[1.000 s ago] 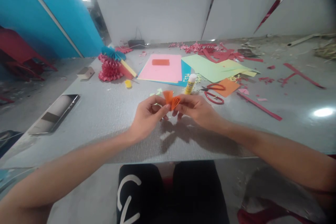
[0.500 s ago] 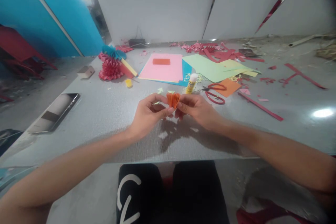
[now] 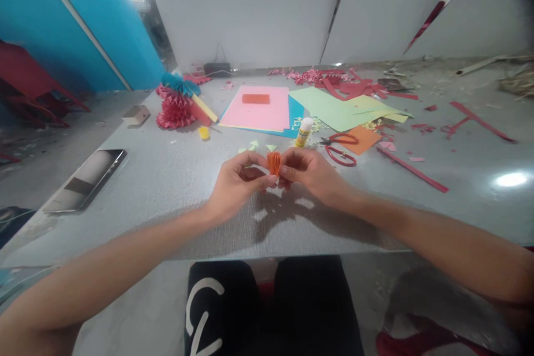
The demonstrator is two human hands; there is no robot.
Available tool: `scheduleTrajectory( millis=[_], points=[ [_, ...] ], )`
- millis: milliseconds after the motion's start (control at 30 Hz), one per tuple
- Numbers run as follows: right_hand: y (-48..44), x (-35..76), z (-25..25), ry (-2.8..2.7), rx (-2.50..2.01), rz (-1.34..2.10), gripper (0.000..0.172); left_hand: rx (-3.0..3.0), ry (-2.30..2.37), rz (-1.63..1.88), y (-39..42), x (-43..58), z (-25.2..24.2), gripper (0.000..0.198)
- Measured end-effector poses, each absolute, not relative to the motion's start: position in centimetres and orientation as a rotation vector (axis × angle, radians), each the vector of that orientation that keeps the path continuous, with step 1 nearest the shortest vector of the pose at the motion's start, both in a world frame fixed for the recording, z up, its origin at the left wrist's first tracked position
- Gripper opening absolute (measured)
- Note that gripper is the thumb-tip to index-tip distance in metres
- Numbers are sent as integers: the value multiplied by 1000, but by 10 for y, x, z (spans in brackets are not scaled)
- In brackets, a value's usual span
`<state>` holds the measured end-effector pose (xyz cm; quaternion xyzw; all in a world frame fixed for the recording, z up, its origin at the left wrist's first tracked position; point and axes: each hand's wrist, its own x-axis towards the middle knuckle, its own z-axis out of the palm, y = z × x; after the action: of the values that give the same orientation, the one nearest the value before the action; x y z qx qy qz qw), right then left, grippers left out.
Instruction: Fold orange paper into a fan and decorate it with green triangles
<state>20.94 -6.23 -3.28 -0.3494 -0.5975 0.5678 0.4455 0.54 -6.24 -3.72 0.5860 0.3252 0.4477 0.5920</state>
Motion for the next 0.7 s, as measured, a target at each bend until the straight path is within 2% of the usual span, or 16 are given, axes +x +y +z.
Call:
scheduleTrajectory(
  millis=[367,500,700],
  points=[
    [-62,209,-42,-1480,-782,1439,33,1692,820,1044,-71,2,-33,30],
    [-63,209,-44,-1565,-768,1303,34,1754,833,1109,-71,2,-34,19],
    [-65,213,-38,-1664,-787,1089,33,1806,896,1177,-73,4,-33,13]
  ],
)
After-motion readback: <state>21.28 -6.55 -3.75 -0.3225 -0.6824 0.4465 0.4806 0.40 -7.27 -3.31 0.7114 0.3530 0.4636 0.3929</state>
